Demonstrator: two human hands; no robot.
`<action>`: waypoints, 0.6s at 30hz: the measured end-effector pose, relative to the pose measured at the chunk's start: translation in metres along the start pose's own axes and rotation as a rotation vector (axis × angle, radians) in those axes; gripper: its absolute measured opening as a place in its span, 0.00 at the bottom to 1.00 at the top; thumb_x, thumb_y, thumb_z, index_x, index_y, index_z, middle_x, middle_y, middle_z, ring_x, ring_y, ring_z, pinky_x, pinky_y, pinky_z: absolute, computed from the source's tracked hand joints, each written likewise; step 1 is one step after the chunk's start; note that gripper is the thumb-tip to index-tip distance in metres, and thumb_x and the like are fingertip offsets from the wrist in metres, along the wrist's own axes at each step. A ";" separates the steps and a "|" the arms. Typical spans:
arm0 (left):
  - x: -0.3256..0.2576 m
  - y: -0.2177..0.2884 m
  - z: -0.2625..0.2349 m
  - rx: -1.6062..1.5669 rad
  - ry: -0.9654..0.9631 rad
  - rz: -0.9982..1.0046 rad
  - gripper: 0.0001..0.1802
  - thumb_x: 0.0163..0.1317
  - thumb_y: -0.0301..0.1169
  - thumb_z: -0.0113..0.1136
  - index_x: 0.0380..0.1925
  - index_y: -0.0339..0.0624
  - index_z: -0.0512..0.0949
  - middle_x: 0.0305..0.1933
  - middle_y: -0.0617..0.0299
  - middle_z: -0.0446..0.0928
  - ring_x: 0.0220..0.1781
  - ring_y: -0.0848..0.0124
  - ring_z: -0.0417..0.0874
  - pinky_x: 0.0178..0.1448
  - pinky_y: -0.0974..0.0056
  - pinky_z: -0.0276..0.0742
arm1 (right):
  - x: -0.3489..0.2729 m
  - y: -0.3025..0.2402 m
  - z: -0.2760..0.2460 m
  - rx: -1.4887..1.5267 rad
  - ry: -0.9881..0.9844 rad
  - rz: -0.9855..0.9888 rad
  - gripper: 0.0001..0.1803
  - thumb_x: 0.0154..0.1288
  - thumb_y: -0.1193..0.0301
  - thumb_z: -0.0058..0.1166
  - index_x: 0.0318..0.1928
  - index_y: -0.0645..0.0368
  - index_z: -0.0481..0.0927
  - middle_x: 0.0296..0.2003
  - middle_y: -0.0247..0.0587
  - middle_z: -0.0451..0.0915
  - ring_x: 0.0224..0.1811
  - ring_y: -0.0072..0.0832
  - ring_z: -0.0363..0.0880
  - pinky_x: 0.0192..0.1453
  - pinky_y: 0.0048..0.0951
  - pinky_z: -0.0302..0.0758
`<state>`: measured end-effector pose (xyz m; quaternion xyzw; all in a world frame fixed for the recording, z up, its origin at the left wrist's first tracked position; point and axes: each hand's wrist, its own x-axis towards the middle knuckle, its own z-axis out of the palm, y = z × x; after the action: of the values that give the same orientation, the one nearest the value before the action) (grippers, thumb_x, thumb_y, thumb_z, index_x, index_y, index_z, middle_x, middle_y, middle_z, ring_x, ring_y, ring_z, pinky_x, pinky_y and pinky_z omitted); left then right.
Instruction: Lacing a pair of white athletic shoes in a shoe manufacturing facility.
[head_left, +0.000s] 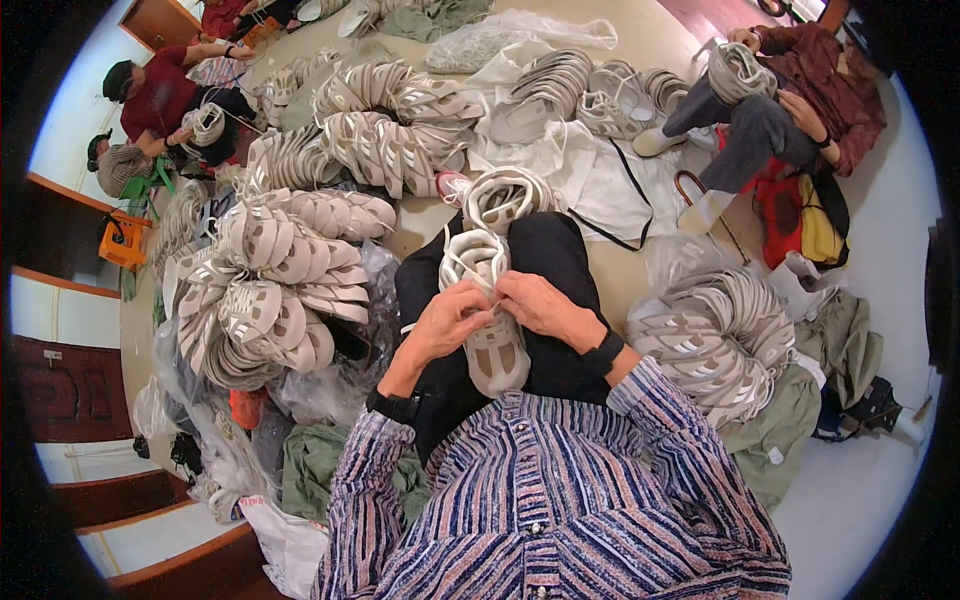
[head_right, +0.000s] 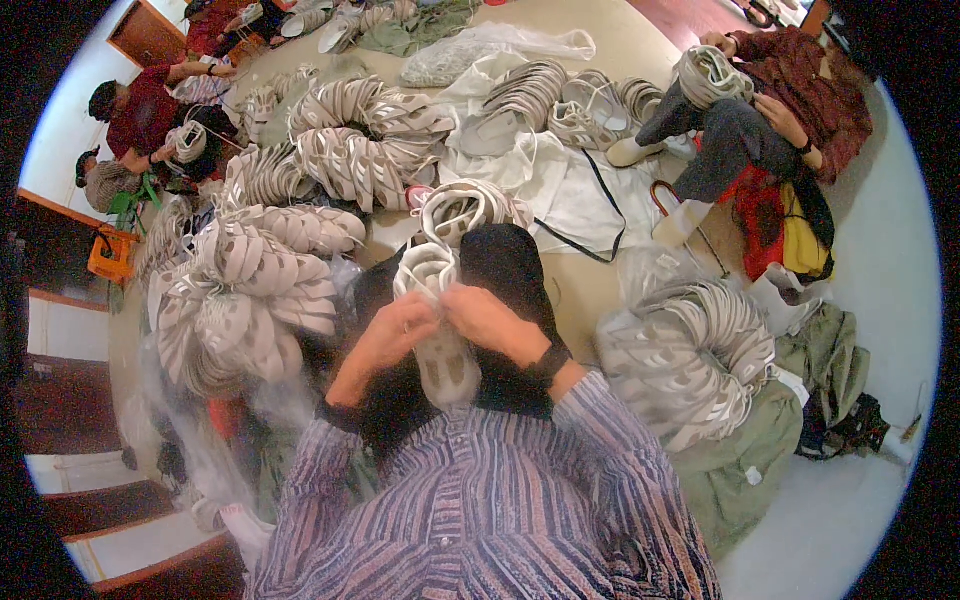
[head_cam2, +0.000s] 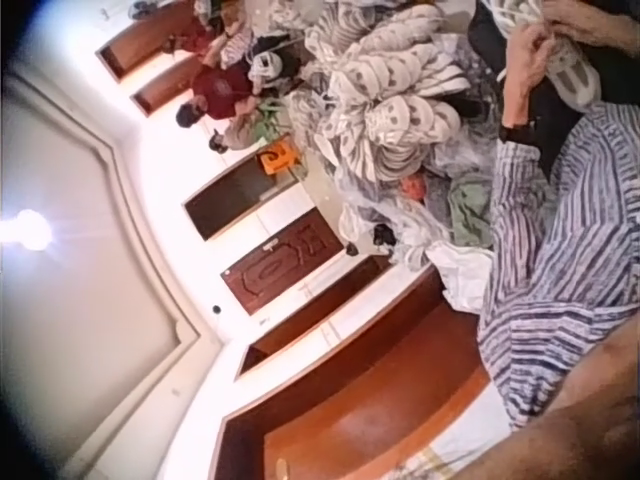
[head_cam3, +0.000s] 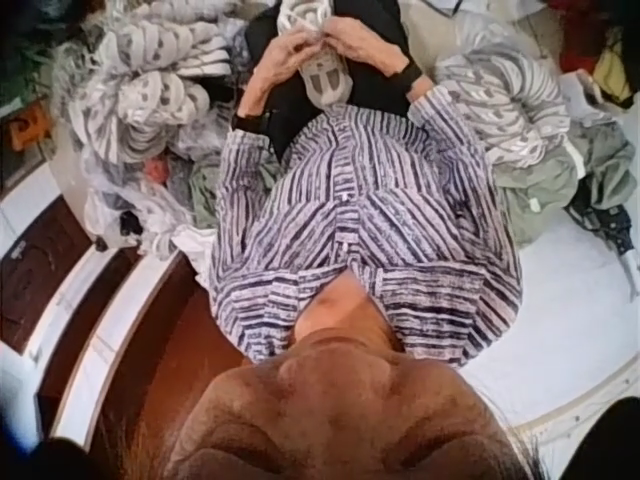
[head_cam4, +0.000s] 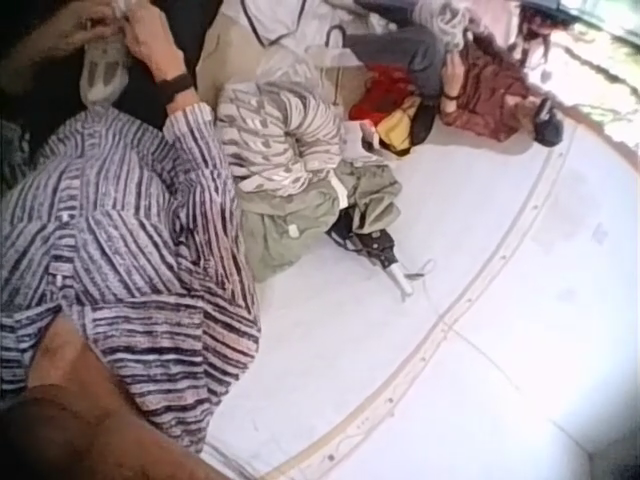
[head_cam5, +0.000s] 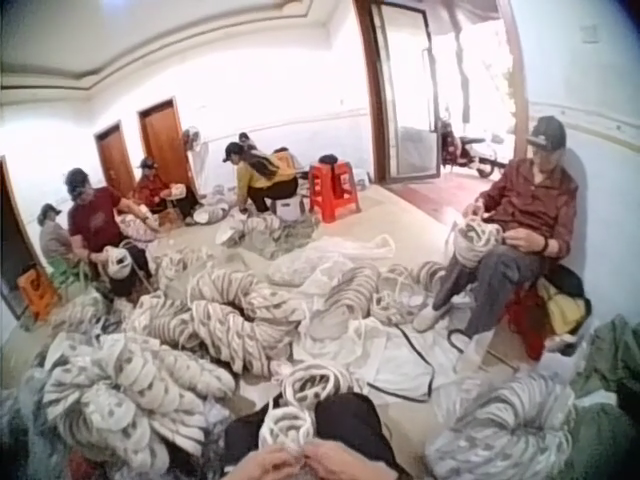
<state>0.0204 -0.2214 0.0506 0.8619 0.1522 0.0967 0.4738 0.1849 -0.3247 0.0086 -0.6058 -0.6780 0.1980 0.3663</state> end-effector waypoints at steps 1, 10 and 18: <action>-0.001 -0.003 0.000 -0.034 0.042 -0.033 0.06 0.57 0.29 0.58 0.28 0.37 0.78 0.29 0.58 0.74 0.30 0.66 0.76 0.35 0.64 0.70 | -0.002 -0.009 -0.003 0.091 -0.052 0.079 0.06 0.54 0.75 0.52 0.32 0.64 0.74 0.27 0.46 0.76 0.31 0.43 0.76 0.36 0.37 0.73; 0.048 0.027 0.011 0.559 -0.298 -0.427 0.21 0.44 0.46 0.65 0.24 0.37 0.81 0.28 0.48 0.80 0.30 0.53 0.81 0.36 0.53 0.75 | -0.034 -0.074 0.019 0.214 -0.144 0.422 0.16 0.52 0.78 0.45 0.44 0.66 0.69 0.43 0.60 0.67 0.45 0.54 0.69 0.48 0.44 0.70; 0.022 0.019 0.042 0.740 0.089 -0.362 0.11 0.47 0.35 0.59 0.24 0.37 0.75 0.25 0.47 0.78 0.28 0.53 0.81 0.31 0.55 0.76 | -0.046 -0.051 -0.017 0.175 -0.235 0.268 0.10 0.55 0.76 0.47 0.38 0.64 0.77 0.36 0.51 0.75 0.41 0.46 0.74 0.47 0.38 0.72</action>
<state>0.0577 -0.2563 0.0449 0.9285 0.3460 -0.0124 0.1344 0.1627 -0.3821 0.0447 -0.6293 -0.6096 0.3723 0.3062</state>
